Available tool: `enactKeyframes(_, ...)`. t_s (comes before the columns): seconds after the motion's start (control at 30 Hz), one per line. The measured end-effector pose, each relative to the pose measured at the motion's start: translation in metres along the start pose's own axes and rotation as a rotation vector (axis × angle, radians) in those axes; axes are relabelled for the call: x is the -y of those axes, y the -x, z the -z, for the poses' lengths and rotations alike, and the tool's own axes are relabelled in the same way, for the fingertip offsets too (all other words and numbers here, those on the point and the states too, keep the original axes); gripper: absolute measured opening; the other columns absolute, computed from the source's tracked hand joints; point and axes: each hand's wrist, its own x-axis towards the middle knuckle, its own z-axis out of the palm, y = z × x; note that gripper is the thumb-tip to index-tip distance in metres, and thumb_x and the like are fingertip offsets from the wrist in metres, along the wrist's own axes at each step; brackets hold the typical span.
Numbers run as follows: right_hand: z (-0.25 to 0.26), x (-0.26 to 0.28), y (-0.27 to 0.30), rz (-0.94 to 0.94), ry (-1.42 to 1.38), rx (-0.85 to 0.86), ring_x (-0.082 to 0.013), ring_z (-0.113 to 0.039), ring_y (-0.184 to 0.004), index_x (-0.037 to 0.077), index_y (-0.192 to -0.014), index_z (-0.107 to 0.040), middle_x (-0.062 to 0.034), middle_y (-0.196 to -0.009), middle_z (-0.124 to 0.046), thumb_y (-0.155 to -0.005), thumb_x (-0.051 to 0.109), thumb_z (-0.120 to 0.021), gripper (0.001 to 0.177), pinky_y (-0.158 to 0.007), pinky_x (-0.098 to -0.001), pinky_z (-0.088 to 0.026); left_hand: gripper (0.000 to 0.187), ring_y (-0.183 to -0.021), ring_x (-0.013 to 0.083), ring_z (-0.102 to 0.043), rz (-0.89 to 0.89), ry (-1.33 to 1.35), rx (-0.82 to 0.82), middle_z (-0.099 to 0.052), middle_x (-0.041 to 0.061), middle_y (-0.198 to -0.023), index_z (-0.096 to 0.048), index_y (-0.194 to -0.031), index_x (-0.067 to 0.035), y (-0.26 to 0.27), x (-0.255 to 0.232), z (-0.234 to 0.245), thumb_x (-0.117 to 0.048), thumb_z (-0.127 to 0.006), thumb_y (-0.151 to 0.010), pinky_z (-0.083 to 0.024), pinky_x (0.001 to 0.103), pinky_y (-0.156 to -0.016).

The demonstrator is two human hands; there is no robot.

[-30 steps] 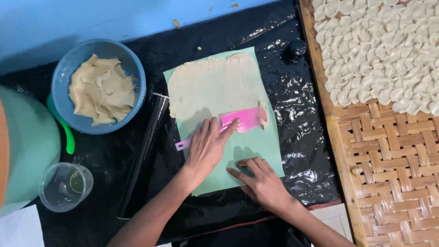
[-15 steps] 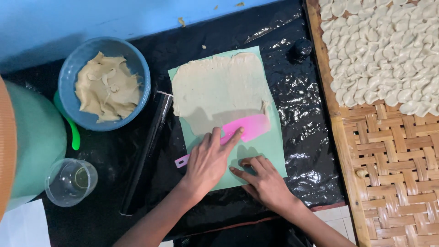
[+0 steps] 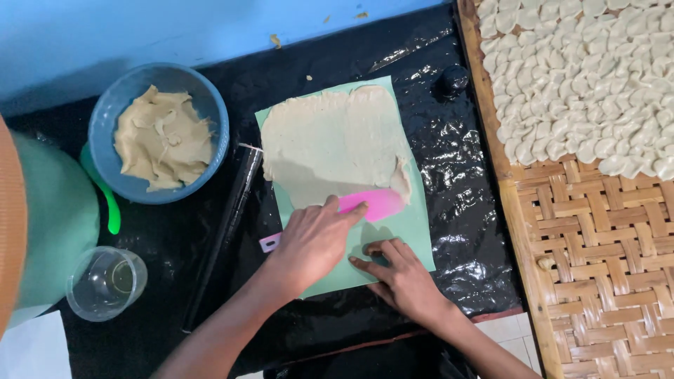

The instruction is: Spreading cracker dough on a plastic sheet, rolling it flat, and cutting circular shapes for drying.

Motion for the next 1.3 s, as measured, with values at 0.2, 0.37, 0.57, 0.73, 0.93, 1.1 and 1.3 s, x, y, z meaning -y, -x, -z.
enactKeyframes(0.2,0.004,0.004,-0.003,-0.02,-0.025,0.004,-0.031,-0.058,-0.108,0.018,-0.131,-0.071,-0.0079,-0.119,-0.06,-0.071,0.01,-0.078,0.061,-0.096,-0.041,-0.05,0.062,-0.084,0.0418,-0.07,0.191,0.16,-0.014,-0.063,0.024,-0.108,-0.054,-0.149,-0.019,-0.013,-0.011,0.021,0.001,-0.051,-0.09,-0.056,0.053,-0.078)
enactKeyframes(0.37,0.0,-0.001,0.001,-0.011,-0.026,0.003,-0.0321,-0.056,-0.107,0.015,-0.126,-0.073,-0.0108,-0.119,-0.059,-0.072,0.011,-0.08,0.055,-0.094,-0.0417,-0.05,0.064,-0.082,0.0433,-0.069,0.131,0.163,-0.129,-0.063,0.027,-0.109,-0.053,-0.149,-0.014,-0.025,-0.014,-0.038,-0.002,-0.057,-0.086,-0.057,0.055,-0.073)
enactKeyframes(0.57,-0.011,-0.011,0.004,-0.048,0.014,0.042,-0.0345,-0.055,-0.111,0.01,-0.109,-0.075,-0.0136,-0.119,-0.058,-0.066,0.014,-0.083,0.044,-0.097,-0.0448,-0.047,0.073,-0.079,0.0432,-0.069,0.115,0.023,-0.063,-0.059,0.034,-0.112,-0.043,-0.153,-0.002,-0.037,-0.025,-0.065,-0.005,-0.062,-0.082,-0.06,0.052,-0.063)
enactKeyframes(0.73,0.001,-0.001,-0.002,0.011,-0.02,0.021,-0.0328,-0.055,-0.111,0.012,-0.118,-0.076,-0.0111,-0.119,-0.06,-0.071,0.012,-0.082,0.047,-0.097,-0.0431,-0.048,0.064,-0.079,0.0403,-0.07,0.116,0.138,0.041,-0.063,0.029,-0.107,-0.048,-0.152,-0.012,-0.04,-0.01,-0.009,-0.004,-0.057,-0.089,-0.059,0.052,-0.07)
enactKeyframes(0.93,0.001,0.0,-0.002,-0.016,-0.041,0.001,-0.0318,-0.057,-0.108,0.013,-0.124,-0.076,-0.0099,-0.12,-0.06,-0.069,0.01,-0.08,0.055,-0.095,-0.0419,-0.049,0.064,-0.081,0.0424,-0.07,0.15,0.162,-0.109,-0.065,0.026,-0.106,-0.055,-0.149,-0.016,-0.019,-0.022,-0.009,-0.002,-0.056,-0.087,-0.057,0.052,-0.075)
enactKeyframes(1.1,-0.008,-0.011,0.002,-0.013,0.013,0.019,-0.0353,-0.055,-0.112,0.009,-0.108,-0.076,-0.0139,-0.12,-0.059,-0.066,0.013,-0.082,0.042,-0.098,-0.0456,-0.047,0.068,-0.081,0.0402,-0.069,0.14,-0.074,-0.032,-0.061,0.03,-0.111,-0.047,-0.149,-0.003,-0.03,-0.034,-0.054,-0.006,-0.06,-0.083,-0.059,0.049,-0.065)
enactKeyframes(1.3,-0.003,-0.003,0.001,-0.017,-0.039,0.003,-0.0348,-0.055,-0.112,0.009,-0.112,-0.078,-0.0137,-0.121,-0.058,-0.073,0.016,-0.082,0.04,-0.098,-0.0453,-0.047,0.067,-0.08,0.0343,-0.07,0.111,-0.069,0.064,-0.061,0.027,-0.11,-0.046,-0.152,-0.005,-0.026,-0.026,0.002,-0.004,-0.056,-0.086,-0.058,0.047,-0.067)
